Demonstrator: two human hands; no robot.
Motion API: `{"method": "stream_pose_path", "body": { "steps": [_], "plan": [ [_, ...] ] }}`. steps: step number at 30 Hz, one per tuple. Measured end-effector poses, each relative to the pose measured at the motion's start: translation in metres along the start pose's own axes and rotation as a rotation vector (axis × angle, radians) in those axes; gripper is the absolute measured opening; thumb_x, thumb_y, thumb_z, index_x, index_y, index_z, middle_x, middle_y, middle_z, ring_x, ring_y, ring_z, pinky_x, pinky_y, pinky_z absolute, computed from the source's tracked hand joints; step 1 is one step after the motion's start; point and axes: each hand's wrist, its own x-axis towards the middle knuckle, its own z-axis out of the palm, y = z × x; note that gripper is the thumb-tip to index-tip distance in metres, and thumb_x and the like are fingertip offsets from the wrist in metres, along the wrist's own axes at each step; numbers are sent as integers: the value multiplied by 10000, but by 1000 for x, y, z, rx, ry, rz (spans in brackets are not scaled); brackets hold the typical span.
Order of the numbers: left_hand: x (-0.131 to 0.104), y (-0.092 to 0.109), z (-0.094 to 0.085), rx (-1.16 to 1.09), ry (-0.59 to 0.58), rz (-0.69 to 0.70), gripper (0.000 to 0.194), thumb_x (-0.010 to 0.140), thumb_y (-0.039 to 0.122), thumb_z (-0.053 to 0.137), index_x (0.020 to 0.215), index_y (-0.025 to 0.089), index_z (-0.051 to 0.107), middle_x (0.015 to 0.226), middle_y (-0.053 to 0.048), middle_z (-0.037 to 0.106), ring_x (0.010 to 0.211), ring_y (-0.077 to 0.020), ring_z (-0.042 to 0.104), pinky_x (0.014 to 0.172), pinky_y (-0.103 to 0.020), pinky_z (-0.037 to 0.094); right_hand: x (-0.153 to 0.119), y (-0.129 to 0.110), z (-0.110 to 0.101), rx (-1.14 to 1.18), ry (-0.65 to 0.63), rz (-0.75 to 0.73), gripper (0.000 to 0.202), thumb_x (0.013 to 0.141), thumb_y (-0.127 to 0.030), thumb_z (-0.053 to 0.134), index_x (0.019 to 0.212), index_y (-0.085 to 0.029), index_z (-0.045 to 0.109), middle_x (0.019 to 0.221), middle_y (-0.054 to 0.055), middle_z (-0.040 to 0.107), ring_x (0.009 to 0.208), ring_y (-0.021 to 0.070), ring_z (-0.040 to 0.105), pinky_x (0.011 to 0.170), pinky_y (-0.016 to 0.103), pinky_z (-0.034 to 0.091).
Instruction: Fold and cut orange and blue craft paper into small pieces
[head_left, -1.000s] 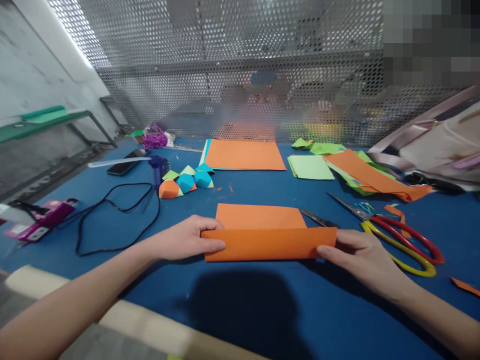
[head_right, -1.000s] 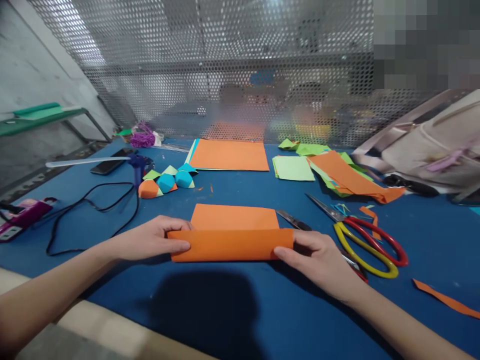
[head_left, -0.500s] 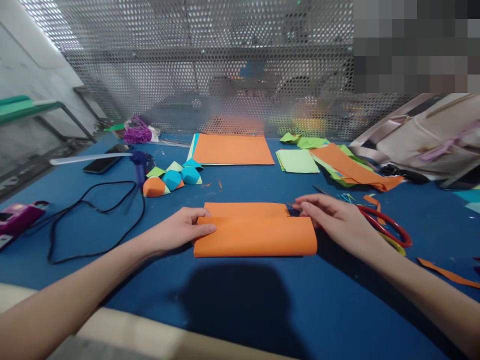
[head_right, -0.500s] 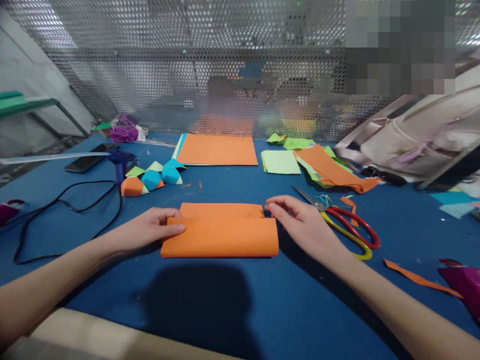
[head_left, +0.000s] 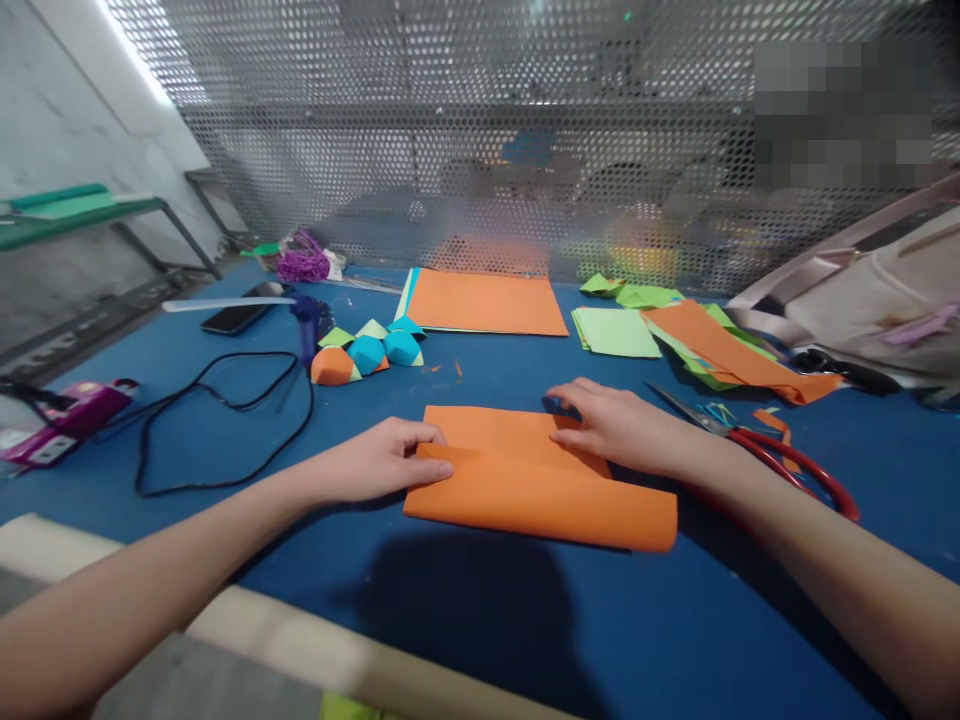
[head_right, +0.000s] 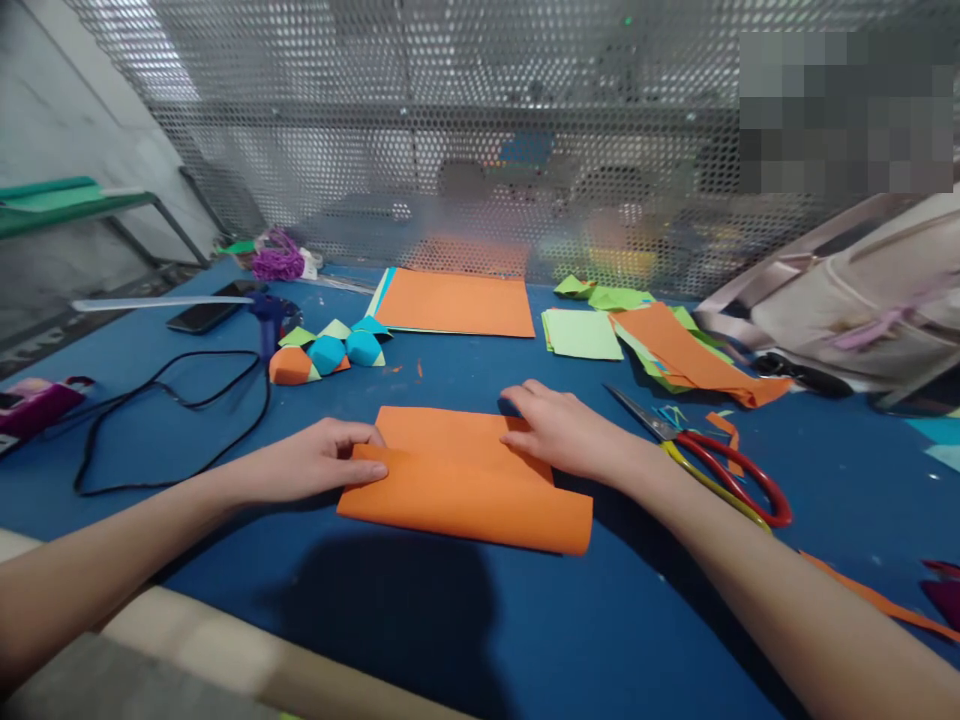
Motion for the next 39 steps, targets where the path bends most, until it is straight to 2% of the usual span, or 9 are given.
{"method": "stream_pose_path", "body": {
  "steps": [5,7,11,15,21,27,31,34,39],
  "plan": [
    [-2,0,3,2,18,11,281,753,466,610,673,197,600,554,51,451,530,-107,379,488,-227,284,3,4,-1,107,-41,9,207,851,-356,547,912,-200,667,770,38,678,674,195,624,604,306,463],
    [-4,1,4,-11,68,39,275,759,459,607,677,197,606,595,36,497,559,-120,431,521,-239,338,4,4,-1,144,-21,0,223,858,-371,508,789,-214,651,768,38,677,675,185,612,625,310,466],
    [-8,0,1,-36,367,209,214,740,409,654,681,204,638,884,-42,630,869,-205,594,846,-332,472,-1,-2,-1,389,78,22,312,831,-493,533,768,-218,667,831,53,703,746,195,630,680,320,488],
    [-12,-3,-4,-98,596,258,196,737,408,706,725,213,690,1314,-88,586,1259,-280,510,1121,-423,344,-9,-16,-1,684,163,139,400,772,-603,624,794,-214,713,735,39,708,648,182,607,571,294,459],
    [-14,-5,-6,-214,576,217,190,734,406,741,744,217,727,1490,-88,487,1425,-297,378,1192,-431,251,-17,-35,-2,729,248,108,368,757,-588,661,752,-228,737,750,40,729,709,201,651,662,315,519],
    [-13,-2,-5,-331,575,164,179,708,382,758,706,208,716,1427,-92,559,1367,-317,443,1140,-460,328,-22,-45,-4,768,278,74,367,745,-583,674,768,-225,750,770,48,744,720,206,671,678,321,540],
    [-6,-9,-5,-510,528,106,243,682,398,790,816,202,741,1105,-77,721,1127,-285,604,964,-420,478,-23,-50,-2,823,277,112,430,705,-644,701,750,-219,749,754,57,742,688,204,661,631,310,525],
    [0,-17,-5,-628,511,82,316,660,414,823,867,187,751,934,-46,741,937,-234,651,867,-370,511,-21,-51,4,934,290,168,488,654,-686,731,751,-207,743,732,60,731,639,191,639,590,302,498],
    [3,-21,-2,-721,519,80,384,599,422,875,848,155,754,925,-61,750,896,-230,666,855,-366,522,-20,-50,12,1034,351,259,495,626,-675,762,781,-205,742,741,51,720,623,174,611,563,286,465]
  ]
}}
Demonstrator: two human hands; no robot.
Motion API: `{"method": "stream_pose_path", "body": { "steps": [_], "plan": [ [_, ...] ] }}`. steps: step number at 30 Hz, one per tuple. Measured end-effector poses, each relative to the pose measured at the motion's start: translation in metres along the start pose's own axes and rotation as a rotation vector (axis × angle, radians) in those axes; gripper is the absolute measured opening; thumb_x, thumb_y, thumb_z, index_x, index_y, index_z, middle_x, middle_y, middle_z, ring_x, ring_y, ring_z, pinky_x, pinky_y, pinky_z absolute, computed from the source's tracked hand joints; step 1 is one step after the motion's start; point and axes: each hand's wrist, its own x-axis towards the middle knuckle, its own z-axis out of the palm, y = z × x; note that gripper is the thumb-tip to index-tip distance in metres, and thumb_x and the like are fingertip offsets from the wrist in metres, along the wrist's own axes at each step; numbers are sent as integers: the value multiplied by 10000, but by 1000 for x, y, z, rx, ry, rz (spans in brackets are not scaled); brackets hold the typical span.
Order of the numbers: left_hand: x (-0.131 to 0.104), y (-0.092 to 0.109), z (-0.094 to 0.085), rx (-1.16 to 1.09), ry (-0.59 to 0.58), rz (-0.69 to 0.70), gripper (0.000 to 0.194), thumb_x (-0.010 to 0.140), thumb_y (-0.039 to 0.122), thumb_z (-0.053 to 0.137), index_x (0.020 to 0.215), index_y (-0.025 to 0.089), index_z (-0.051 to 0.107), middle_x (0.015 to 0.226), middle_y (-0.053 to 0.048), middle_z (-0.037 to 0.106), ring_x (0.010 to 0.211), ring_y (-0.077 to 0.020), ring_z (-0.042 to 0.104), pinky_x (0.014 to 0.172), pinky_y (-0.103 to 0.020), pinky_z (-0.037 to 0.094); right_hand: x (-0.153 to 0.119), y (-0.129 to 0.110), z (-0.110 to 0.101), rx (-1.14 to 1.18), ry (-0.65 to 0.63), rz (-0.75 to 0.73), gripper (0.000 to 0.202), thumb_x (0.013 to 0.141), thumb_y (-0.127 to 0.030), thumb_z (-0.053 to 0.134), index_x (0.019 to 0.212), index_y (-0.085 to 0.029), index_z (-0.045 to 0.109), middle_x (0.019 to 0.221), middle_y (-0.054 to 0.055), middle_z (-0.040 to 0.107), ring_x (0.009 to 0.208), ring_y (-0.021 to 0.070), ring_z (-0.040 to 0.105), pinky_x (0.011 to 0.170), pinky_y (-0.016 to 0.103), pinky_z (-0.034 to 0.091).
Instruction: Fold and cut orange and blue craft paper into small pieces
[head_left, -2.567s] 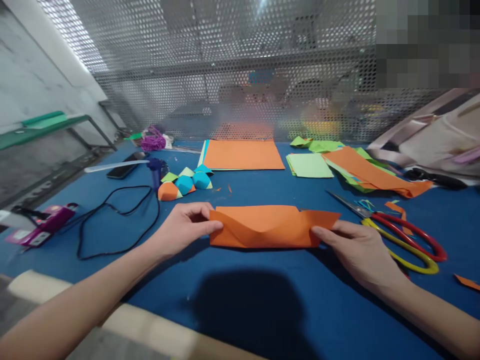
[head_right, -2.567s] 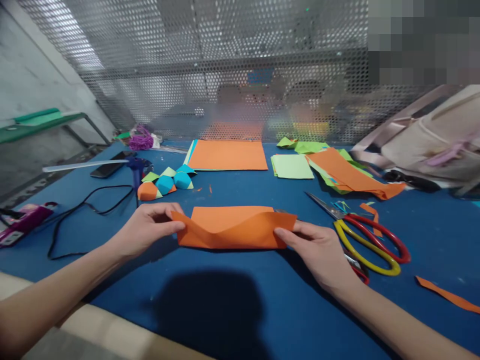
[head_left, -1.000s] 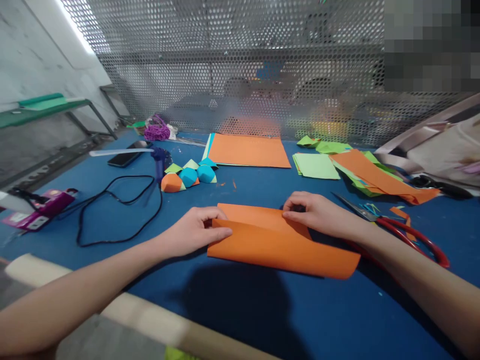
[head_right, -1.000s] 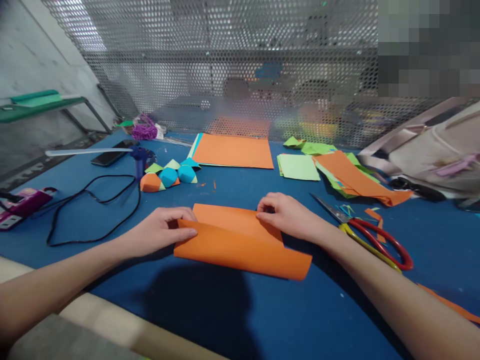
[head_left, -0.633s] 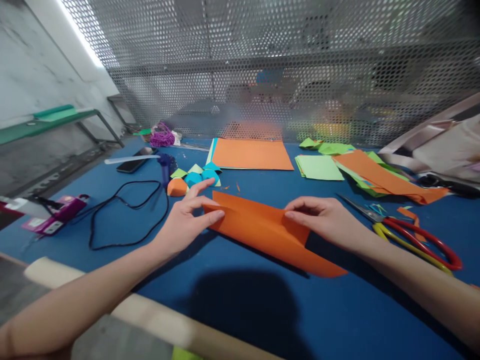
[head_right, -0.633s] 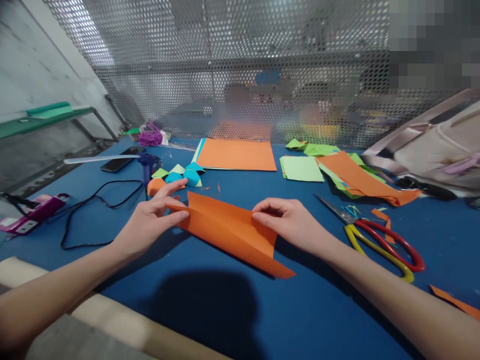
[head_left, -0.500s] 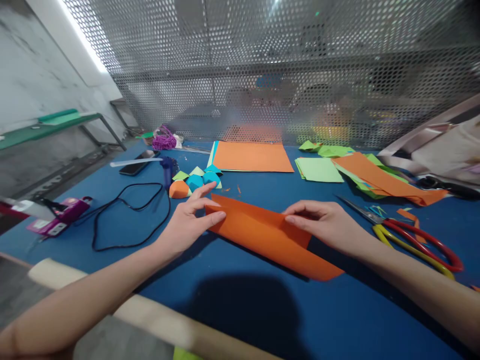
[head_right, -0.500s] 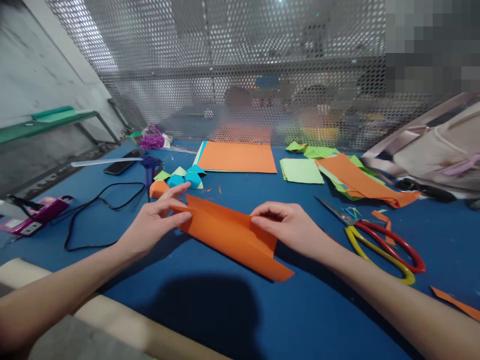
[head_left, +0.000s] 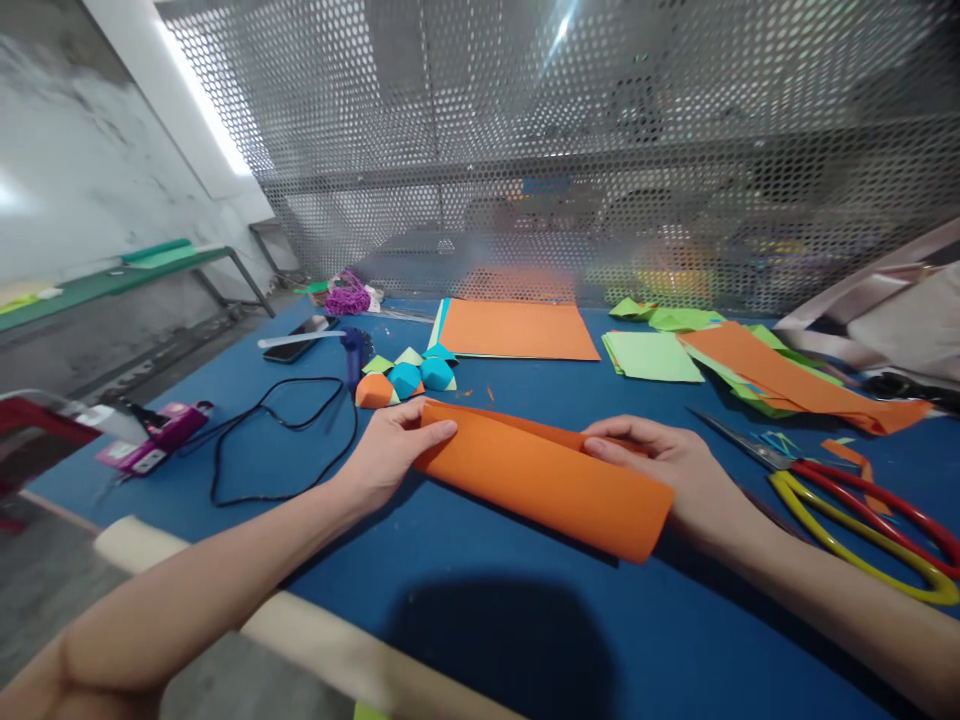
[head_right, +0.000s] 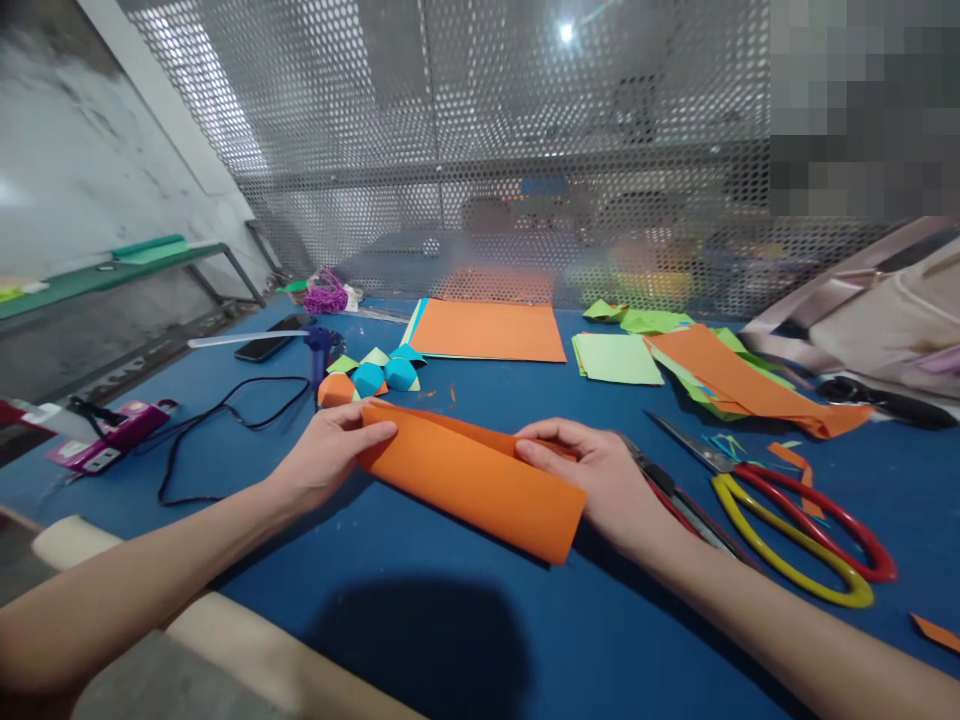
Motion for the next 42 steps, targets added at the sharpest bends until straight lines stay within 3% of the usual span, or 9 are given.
{"method": "stream_pose_path", "body": {
  "steps": [7,11,16,20,26,34,42],
  "plan": [
    [-3,1,4,-40,9,-6,377,576,431,890,801,154,768,871,-69,760,832,-239,680,813,-379,532,-4,-4,2,55,5,39,481,598,-658,790,761,-208,745,716,52,716,622,184,617,555,292,470],
    [0,0,3,-90,58,6,383,561,412,903,814,157,771,877,-63,764,824,-221,680,795,-347,536,-2,-2,2,168,0,56,447,622,-610,809,823,-216,747,799,63,744,672,187,647,596,294,495],
    [7,2,-2,-106,193,48,434,510,414,921,804,144,751,859,-57,750,810,-203,666,766,-314,530,3,5,-1,241,75,-75,430,725,-560,759,1013,-243,716,998,68,744,883,215,682,746,320,535],
    [10,5,-5,-65,281,91,457,492,420,920,796,128,743,827,-52,725,796,-193,644,731,-294,514,4,8,-2,290,78,-166,363,820,-460,707,1131,-283,647,987,34,730,851,179,676,766,317,545],
    [8,8,-5,-56,287,102,423,523,400,905,816,140,746,881,-50,722,808,-181,630,711,-276,515,2,11,-3,305,81,-298,215,881,-444,657,992,-266,607,1013,23,688,862,151,651,777,299,541],
    [11,6,-9,-24,286,133,399,575,404,888,853,149,758,925,-55,730,839,-184,628,732,-274,524,3,4,-2,86,104,-237,295,780,-493,697,855,-220,616,764,10,644,700,158,593,652,295,510],
    [9,7,-6,-24,288,131,389,557,412,894,826,167,757,899,-41,725,824,-173,628,708,-253,536,3,2,-3,-32,197,-262,276,806,-483,651,792,-210,691,756,23,693,700,164,607,663,295,501]
  ]
}}
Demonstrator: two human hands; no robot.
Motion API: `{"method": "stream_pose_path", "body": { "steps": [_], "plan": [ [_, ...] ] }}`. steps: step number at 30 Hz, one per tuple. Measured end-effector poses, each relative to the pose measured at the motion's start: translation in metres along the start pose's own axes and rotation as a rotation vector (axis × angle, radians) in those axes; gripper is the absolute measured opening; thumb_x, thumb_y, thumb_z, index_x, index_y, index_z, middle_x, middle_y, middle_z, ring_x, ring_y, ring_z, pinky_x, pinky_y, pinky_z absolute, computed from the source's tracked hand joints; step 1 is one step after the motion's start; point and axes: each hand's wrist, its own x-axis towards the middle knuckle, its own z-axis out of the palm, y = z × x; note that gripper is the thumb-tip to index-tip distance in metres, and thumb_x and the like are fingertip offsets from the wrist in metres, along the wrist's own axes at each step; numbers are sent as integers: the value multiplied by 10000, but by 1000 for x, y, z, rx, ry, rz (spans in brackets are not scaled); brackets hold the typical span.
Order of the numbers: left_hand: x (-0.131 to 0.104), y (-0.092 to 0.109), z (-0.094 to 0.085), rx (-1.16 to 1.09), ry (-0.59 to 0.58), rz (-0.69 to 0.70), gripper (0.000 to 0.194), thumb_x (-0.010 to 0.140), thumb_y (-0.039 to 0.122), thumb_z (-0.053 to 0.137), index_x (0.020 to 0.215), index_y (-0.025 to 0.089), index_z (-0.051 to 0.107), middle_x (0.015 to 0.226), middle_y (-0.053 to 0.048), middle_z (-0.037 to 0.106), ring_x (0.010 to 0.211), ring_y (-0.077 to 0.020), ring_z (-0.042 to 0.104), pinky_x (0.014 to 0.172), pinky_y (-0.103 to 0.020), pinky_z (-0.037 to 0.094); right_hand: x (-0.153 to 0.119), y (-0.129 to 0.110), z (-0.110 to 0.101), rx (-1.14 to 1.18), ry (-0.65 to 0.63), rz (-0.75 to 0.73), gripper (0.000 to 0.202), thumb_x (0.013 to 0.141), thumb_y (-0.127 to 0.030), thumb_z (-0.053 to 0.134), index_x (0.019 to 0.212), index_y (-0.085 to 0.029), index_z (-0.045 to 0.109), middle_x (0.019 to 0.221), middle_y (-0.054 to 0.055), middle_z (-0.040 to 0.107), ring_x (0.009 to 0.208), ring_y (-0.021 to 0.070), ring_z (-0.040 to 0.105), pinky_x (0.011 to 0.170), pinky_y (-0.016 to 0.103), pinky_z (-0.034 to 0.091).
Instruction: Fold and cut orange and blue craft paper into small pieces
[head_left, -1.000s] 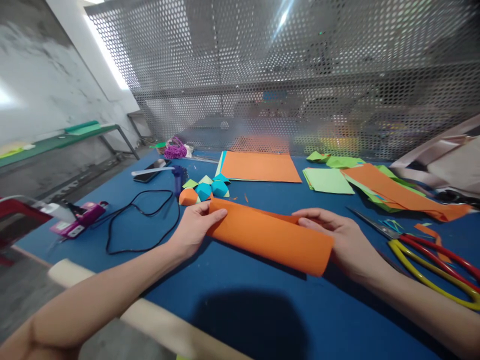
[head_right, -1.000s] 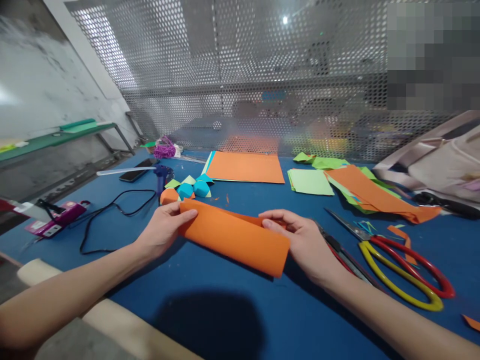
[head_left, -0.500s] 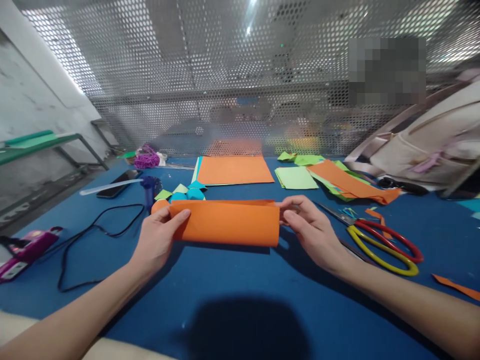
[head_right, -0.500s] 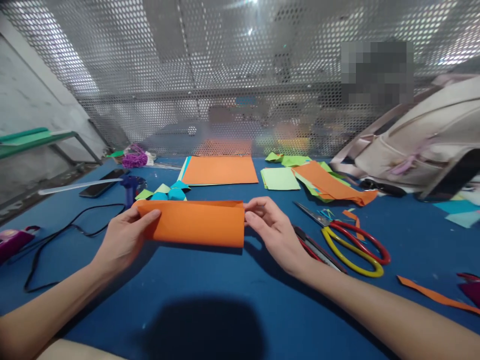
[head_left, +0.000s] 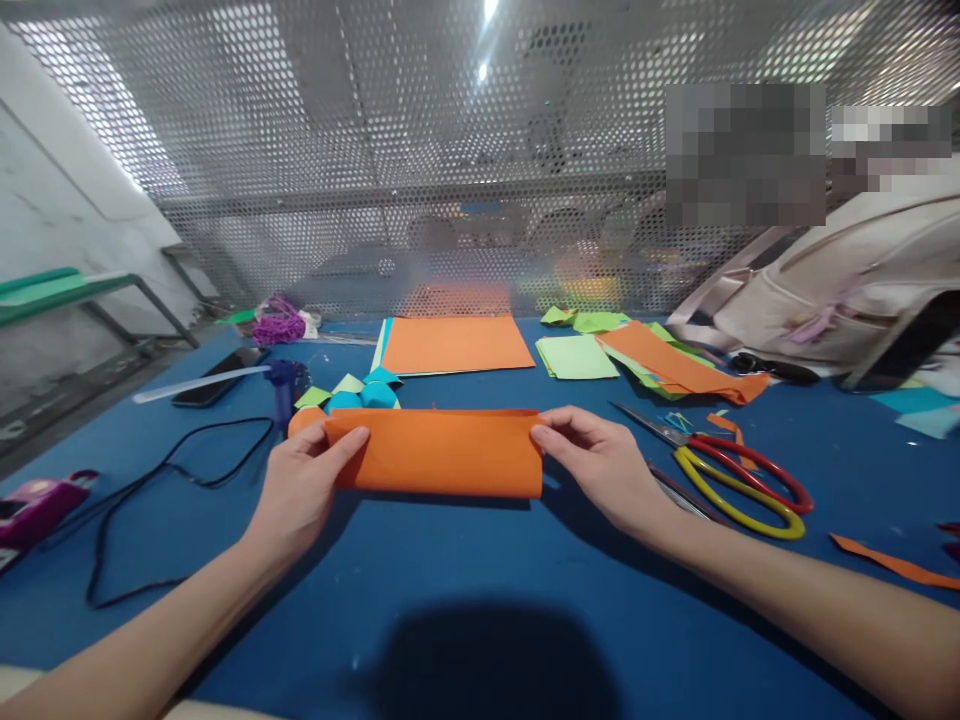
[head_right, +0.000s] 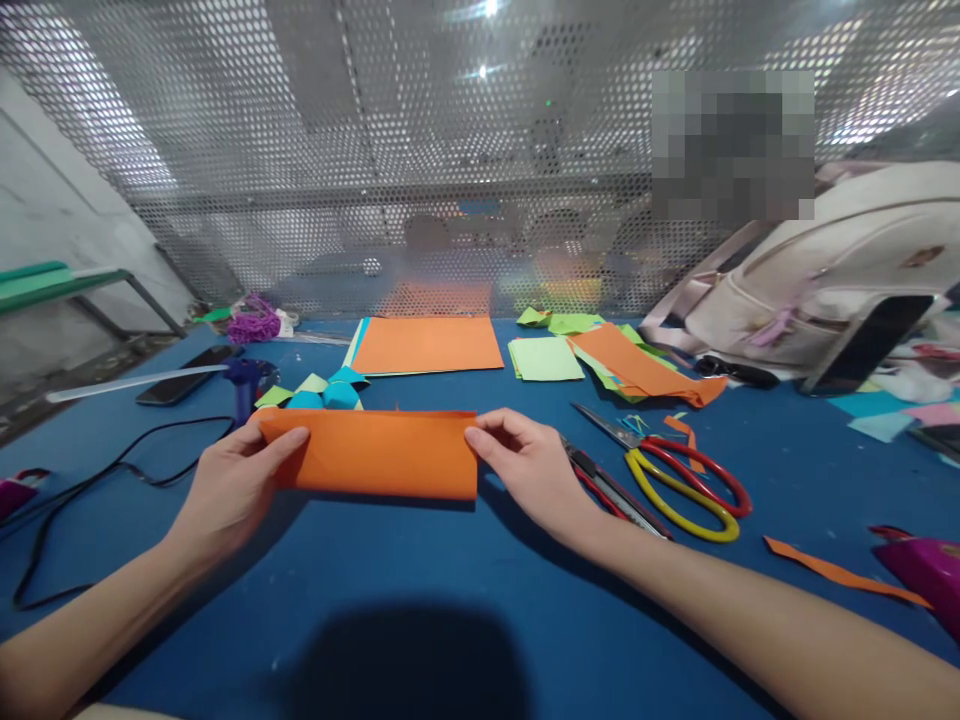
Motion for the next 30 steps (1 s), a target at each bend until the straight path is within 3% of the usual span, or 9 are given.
{"method": "stream_pose_path", "body": {
  "steps": [11,30],
  "plan": [
    [-1,-7,-4,18,-48,33,363,648,405,862,932,209,748,933,-33,714,913,-206,654,800,-286,561,-2,-5,2,32,77,70,323,760,-522,696,712,-202,688,664,30,663,618,158,564,572,294,463],
    [-5,-4,-1,-19,-43,14,360,633,373,864,914,197,724,908,-23,715,845,-187,666,733,-252,572,-2,-3,4,38,99,38,395,745,-588,699,706,-202,629,617,23,652,559,145,571,524,284,480]
  ]
}}
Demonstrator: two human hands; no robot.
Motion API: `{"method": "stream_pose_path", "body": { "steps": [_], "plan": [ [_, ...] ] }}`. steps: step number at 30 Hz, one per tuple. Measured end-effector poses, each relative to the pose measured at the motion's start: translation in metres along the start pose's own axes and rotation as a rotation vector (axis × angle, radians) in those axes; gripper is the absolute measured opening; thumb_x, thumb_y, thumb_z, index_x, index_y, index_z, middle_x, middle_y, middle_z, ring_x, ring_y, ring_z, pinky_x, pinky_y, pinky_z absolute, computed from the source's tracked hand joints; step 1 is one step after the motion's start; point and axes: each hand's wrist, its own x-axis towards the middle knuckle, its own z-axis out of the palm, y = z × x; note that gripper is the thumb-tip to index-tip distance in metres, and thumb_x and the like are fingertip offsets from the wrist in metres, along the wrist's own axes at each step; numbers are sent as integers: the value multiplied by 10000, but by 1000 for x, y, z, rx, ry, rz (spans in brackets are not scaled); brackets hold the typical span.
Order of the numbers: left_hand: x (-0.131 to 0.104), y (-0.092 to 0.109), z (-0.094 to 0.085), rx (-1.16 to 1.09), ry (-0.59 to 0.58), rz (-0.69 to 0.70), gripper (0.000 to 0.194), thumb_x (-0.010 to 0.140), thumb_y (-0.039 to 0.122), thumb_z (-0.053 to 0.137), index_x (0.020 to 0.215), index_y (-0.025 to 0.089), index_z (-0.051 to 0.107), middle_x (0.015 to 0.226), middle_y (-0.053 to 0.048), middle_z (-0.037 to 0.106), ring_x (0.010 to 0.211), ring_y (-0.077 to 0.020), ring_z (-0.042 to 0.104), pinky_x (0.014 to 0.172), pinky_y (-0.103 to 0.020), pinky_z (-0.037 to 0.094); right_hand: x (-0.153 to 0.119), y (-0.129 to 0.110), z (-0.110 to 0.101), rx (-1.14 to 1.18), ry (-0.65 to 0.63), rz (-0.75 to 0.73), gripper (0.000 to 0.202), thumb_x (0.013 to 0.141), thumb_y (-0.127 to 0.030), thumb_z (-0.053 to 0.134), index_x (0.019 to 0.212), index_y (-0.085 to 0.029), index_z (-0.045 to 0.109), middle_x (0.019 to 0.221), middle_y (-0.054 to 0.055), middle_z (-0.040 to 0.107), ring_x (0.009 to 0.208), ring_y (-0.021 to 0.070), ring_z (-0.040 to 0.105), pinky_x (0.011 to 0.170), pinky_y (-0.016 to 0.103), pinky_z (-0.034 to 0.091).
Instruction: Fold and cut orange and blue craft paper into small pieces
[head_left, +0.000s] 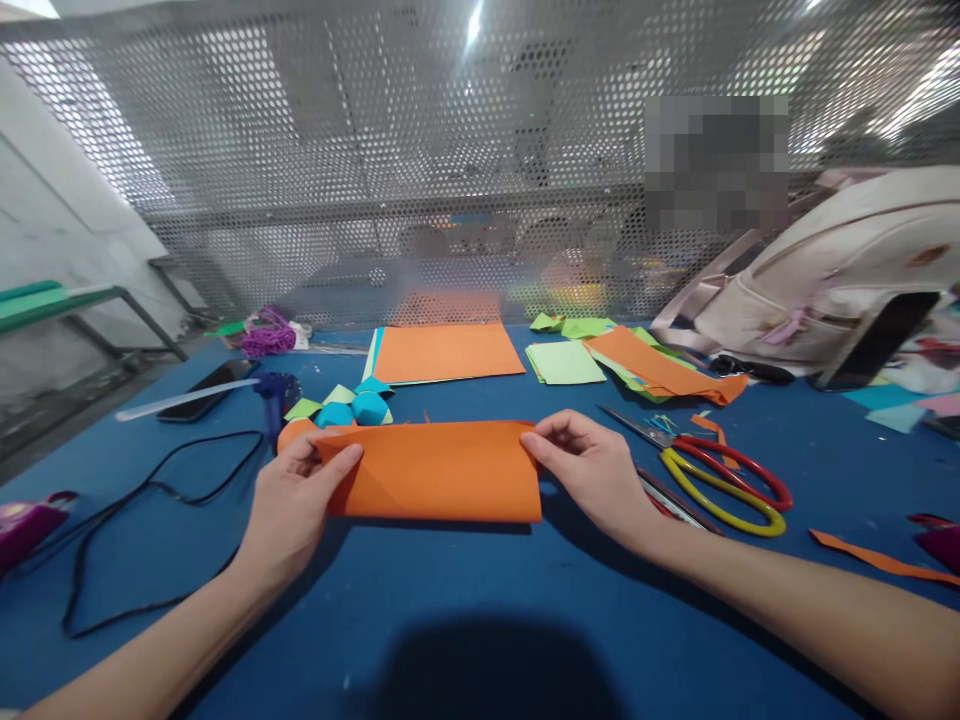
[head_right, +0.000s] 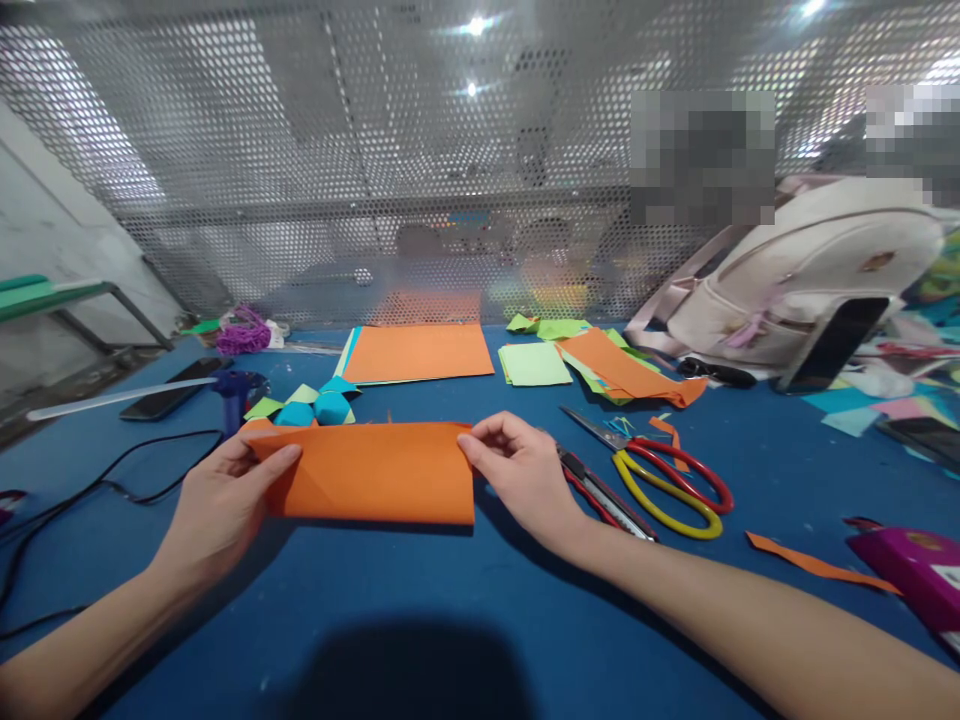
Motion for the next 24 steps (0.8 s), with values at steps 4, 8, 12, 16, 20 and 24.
{"method": "stream_pose_path", "body": {
  "steps": [4,8,12,16,20,24],
  "plan": [
    [-1,0,1,0,1,-4,347,632,370,866,892,198,713,898,-20,710,829,-193,666,715,-253,576,0,0,0,0,9,-2,395,754,-590,689,706,-204,621,592,12,628,543,139,553,507,277,461],
    [0,0,1,4,12,-11,361,623,382,872,889,202,708,884,-18,708,822,-192,660,708,-253,572,0,1,1,3,3,-2,405,754,-604,686,715,-209,604,587,4,611,544,139,545,506,279,459],
    [1,0,0,20,23,-3,386,609,388,879,899,198,709,875,-10,704,843,-199,651,718,-252,565,1,2,1,54,3,15,384,742,-574,707,773,-215,577,596,-14,607,554,136,552,524,275,456],
    [0,1,-1,28,17,-1,391,618,386,868,918,195,707,900,-18,708,874,-220,657,731,-273,568,1,5,1,101,3,20,368,748,-510,719,911,-216,569,643,-29,644,577,129,556,561,273,459],
    [1,1,0,29,31,-16,416,616,387,867,944,190,705,919,-22,714,872,-218,665,749,-289,573,1,5,0,47,-14,17,408,774,-502,692,1036,-194,640,644,-24,651,588,136,556,580,286,463],
    [2,0,0,23,28,-25,412,612,385,868,938,194,704,920,-23,714,874,-224,666,744,-294,576,1,3,1,32,-16,52,364,746,-545,694,845,-195,694,671,26,692,616,162,599,575,298,479]
  ]
}}
